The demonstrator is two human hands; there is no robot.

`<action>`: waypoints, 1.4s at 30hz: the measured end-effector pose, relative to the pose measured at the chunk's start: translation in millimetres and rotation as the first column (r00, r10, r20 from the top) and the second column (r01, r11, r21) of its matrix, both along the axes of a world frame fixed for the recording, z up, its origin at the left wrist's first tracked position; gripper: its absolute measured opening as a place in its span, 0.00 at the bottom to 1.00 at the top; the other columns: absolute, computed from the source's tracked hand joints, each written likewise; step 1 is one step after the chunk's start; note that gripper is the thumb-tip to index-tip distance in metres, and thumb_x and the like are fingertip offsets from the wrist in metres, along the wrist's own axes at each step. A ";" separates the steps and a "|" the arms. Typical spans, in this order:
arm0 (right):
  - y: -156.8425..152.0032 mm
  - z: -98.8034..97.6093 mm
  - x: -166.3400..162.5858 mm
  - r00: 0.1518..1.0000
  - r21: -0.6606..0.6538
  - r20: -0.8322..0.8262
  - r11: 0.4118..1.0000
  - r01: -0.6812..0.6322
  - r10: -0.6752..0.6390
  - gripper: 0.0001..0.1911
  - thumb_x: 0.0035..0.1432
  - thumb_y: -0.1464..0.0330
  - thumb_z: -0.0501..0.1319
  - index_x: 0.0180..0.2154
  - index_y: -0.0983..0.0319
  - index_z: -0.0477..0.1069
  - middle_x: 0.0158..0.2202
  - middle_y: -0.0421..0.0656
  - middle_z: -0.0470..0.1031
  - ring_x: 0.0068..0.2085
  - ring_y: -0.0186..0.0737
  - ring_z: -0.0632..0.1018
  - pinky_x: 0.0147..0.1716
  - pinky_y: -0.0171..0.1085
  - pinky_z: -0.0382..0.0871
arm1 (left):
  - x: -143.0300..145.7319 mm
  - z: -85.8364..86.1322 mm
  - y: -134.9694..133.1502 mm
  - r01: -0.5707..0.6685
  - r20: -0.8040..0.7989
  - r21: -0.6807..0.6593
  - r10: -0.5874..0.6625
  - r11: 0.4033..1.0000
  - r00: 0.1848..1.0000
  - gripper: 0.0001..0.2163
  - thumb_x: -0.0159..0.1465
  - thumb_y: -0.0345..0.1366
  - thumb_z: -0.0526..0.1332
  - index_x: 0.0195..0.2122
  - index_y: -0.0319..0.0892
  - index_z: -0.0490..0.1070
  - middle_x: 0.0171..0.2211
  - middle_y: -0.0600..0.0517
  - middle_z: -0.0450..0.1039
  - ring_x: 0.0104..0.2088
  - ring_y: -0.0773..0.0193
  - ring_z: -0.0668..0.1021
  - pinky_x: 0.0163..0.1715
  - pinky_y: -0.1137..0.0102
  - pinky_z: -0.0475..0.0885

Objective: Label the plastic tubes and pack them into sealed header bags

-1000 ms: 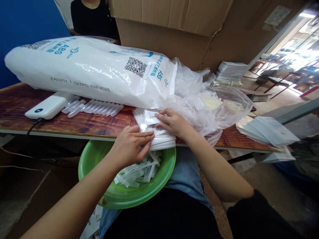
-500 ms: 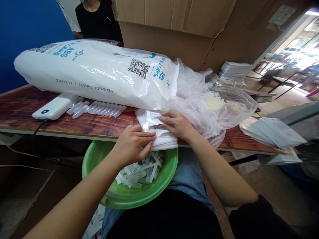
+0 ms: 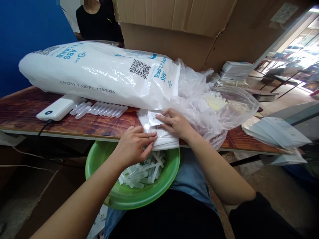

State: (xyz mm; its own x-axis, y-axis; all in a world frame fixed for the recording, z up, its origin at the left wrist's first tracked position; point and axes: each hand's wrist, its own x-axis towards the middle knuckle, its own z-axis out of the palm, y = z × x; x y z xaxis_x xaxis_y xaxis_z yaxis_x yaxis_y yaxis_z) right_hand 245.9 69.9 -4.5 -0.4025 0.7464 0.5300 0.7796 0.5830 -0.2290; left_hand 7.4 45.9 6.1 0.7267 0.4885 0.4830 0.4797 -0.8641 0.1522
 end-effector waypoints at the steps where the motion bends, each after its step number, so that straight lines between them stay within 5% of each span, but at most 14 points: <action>1: 0.9 -1.6 2.5 0.998 -0.009 -0.055 0.999 -0.042 0.041 0.18 0.61 0.64 0.60 0.53 0.54 0.72 0.46 0.46 0.70 0.45 0.39 0.76 0.46 0.41 0.73 | 0.0 1.3 -0.4 -0.002 -0.003 -0.004 0.002 1.000 1.000 0.14 0.62 0.35 0.60 0.47 0.49 0.77 0.47 0.54 0.79 0.33 0.59 0.72 0.35 0.61 0.67; 9: -14.9 5.9 8.0 0.947 0.029 -0.305 0.995 -0.099 0.103 0.14 0.62 0.67 0.59 0.49 0.57 0.76 0.46 0.46 0.75 0.47 0.39 0.77 0.49 0.41 0.74 | -13.6 35.3 -1.6 0.054 0.231 -0.030 -0.045 0.998 0.972 0.12 0.60 0.29 0.62 0.44 0.46 0.77 0.44 0.50 0.79 0.43 0.58 0.77 0.48 0.60 0.70; 12: -27.8 12.4 5.6 0.909 0.006 -0.409 0.996 -0.090 0.084 0.12 0.59 0.68 0.61 0.45 0.57 0.77 0.42 0.45 0.79 0.44 0.39 0.79 0.45 0.41 0.76 | -16.6 29.7 6.8 -0.020 0.201 0.090 0.002 0.996 0.980 0.14 0.60 0.29 0.62 0.47 0.45 0.74 0.46 0.48 0.77 0.46 0.57 0.77 0.48 0.60 0.70; 19: -48.3 18.6 6.9 0.790 -0.125 -0.613 0.985 -0.119 0.018 0.07 0.53 0.67 0.67 0.36 0.58 0.80 0.41 0.46 0.80 0.43 0.42 0.80 0.45 0.44 0.77 | -4.8 8.4 14.9 0.073 0.167 0.216 -0.111 0.974 0.980 0.13 0.59 0.25 0.63 0.43 0.45 0.76 0.38 0.51 0.80 0.38 0.60 0.78 0.41 0.63 0.71; 24: -64.3 23.7 12.6 0.680 -0.221 -0.729 0.915 -0.337 0.074 0.13 0.59 0.71 0.60 0.45 0.57 0.78 0.53 0.45 0.75 0.54 0.44 0.76 0.52 0.47 0.74 | 2.5 22.0 7.3 -0.030 0.445 0.022 0.017 0.999 0.896 0.08 0.58 0.26 0.64 0.37 0.43 0.79 0.35 0.50 0.78 0.36 0.62 0.78 0.40 0.65 0.73; 27: -62.8 24.4 2.1 0.579 -0.123 -0.813 0.956 -0.267 0.057 0.14 0.55 0.71 0.64 0.44 0.56 0.78 0.51 0.44 0.76 0.52 0.44 0.77 0.49 0.47 0.77 | 9.4 37.8 7.2 -0.081 0.533 -0.229 0.194 0.970 0.824 0.05 0.59 0.30 0.64 0.35 0.44 0.79 0.31 0.52 0.77 0.31 0.65 0.77 0.31 0.69 0.72; 32: -64.6 51.3 -22.6 0.465 0.047 -0.882 0.997 -0.064 0.072 0.09 0.55 0.71 0.66 0.39 0.54 0.79 0.41 0.40 0.80 0.43 0.39 0.79 0.47 0.43 0.77 | 15.7 83.3 1.1 0.172 0.693 -0.567 0.353 0.806 0.629 0.04 0.57 0.34 0.68 0.32 0.43 0.75 0.20 0.56 0.73 0.16 0.69 0.73 0.15 0.73 0.69; 35: -80.6 71.2 -30.3 0.390 0.073 -0.918 0.997 -0.016 0.074 0.09 0.53 0.71 0.67 0.37 0.52 0.80 0.39 0.39 0.78 0.44 0.38 0.78 0.48 0.41 0.75 | 7.3 111.4 -15.3 0.305 0.687 -0.653 0.373 0.693 0.623 0.06 0.56 0.35 0.69 0.32 0.42 0.73 0.19 0.55 0.74 0.18 0.65 0.77 0.16 0.72 0.73; 38: -98.1 78.7 -33.7 0.216 -0.109 -0.973 0.983 -0.145 -0.076 0.07 0.51 0.67 0.69 0.35 0.51 0.80 0.36 0.38 0.78 0.39 0.34 0.78 0.43 0.38 0.74 | -7.1 125.7 -31.7 0.357 0.570 -0.808 0.471 0.468 0.673 0.08 0.54 0.37 0.69 0.31 0.42 0.73 0.19 0.54 0.75 0.19 0.65 0.78 0.19 0.73 0.75; 42: -105.4 78.7 -33.5 0.147 -0.384 -0.923 0.820 -0.424 -0.356 0.07 0.46 0.65 0.73 0.31 0.56 0.81 0.29 0.38 0.78 0.28 0.27 0.72 0.28 0.29 0.68 | -20.7 126.3 -35.6 0.361 0.412 -0.910 0.551 0.205 0.726 0.07 0.52 0.37 0.69 0.28 0.41 0.74 0.17 0.54 0.72 0.15 0.69 0.73 0.15 0.78 0.69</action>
